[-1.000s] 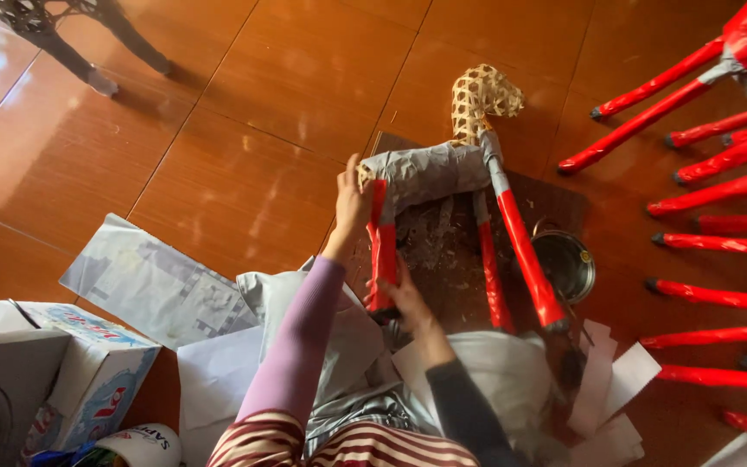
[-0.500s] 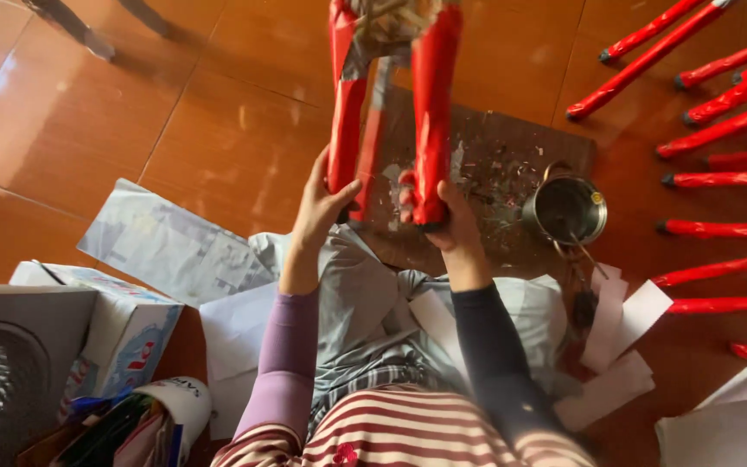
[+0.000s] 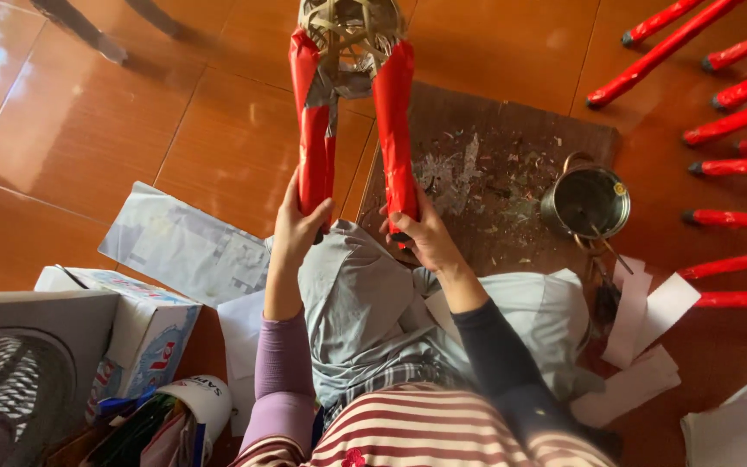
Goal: The person is gluing red paper strips onto a paper-mache giraffe frame to decorate it.
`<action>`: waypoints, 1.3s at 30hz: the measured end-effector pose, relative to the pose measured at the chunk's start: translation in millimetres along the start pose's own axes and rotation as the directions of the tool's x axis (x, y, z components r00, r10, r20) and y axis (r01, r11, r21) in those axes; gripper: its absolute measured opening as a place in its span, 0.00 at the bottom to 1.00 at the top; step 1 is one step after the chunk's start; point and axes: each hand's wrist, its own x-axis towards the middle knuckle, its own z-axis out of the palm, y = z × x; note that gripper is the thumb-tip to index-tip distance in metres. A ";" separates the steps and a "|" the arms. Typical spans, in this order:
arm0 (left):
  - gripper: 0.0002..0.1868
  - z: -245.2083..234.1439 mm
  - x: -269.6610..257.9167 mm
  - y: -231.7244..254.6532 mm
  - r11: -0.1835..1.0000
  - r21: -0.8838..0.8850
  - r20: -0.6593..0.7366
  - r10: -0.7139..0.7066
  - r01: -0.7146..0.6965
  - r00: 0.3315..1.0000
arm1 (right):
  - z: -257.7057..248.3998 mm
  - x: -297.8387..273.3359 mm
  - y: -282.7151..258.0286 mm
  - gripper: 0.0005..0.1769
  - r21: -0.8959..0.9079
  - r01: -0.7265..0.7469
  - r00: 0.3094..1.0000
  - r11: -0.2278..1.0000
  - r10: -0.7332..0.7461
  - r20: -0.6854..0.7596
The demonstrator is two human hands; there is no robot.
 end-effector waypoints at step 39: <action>0.35 221.0 -83.3 -105.6 0.742 0.356 0.859 -0.020 -0.569 0.511 | -141.8 -214.2 48.0 0.25 -0.717 -0.176 0.937 0.675 -0.108 -0.332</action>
